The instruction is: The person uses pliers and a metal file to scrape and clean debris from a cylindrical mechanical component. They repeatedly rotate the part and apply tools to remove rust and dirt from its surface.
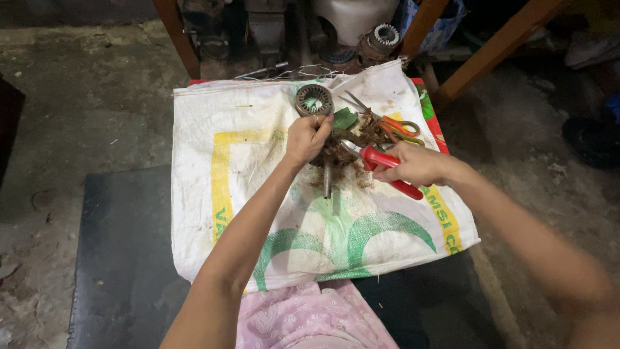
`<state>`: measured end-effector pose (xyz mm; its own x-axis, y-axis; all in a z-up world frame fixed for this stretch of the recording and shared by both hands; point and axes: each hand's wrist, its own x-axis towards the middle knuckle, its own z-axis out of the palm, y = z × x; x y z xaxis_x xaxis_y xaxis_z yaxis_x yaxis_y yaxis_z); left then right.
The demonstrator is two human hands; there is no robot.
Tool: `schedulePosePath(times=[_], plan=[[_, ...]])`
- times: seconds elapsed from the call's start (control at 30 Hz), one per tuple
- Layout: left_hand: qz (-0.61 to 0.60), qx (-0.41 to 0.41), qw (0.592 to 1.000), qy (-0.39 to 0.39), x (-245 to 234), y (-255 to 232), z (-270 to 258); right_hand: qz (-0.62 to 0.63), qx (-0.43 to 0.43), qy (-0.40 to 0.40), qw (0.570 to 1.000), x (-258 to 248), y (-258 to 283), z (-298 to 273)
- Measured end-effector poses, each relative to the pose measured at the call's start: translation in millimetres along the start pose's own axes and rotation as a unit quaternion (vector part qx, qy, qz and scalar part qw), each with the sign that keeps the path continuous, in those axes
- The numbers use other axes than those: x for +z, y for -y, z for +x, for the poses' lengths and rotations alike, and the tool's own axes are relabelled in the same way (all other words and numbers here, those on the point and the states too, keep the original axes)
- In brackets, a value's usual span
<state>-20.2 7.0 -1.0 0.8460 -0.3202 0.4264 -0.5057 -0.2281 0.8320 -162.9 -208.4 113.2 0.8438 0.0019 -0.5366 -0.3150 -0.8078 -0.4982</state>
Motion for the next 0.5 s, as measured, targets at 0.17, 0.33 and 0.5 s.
schedulePosePath(times=[0.17,0.33,0.5], plan=[[0.010,0.008,1.000,0.010,-3,-3,1,0.018,0.058,0.060,0.996,-14,6,5],[0.052,0.015,0.998,0.033,1,-9,2,-0.028,0.082,0.064,0.994,-22,16,4],[0.075,0.028,0.996,0.031,3,-16,2,-0.091,0.064,0.083,0.990,-31,25,1]])
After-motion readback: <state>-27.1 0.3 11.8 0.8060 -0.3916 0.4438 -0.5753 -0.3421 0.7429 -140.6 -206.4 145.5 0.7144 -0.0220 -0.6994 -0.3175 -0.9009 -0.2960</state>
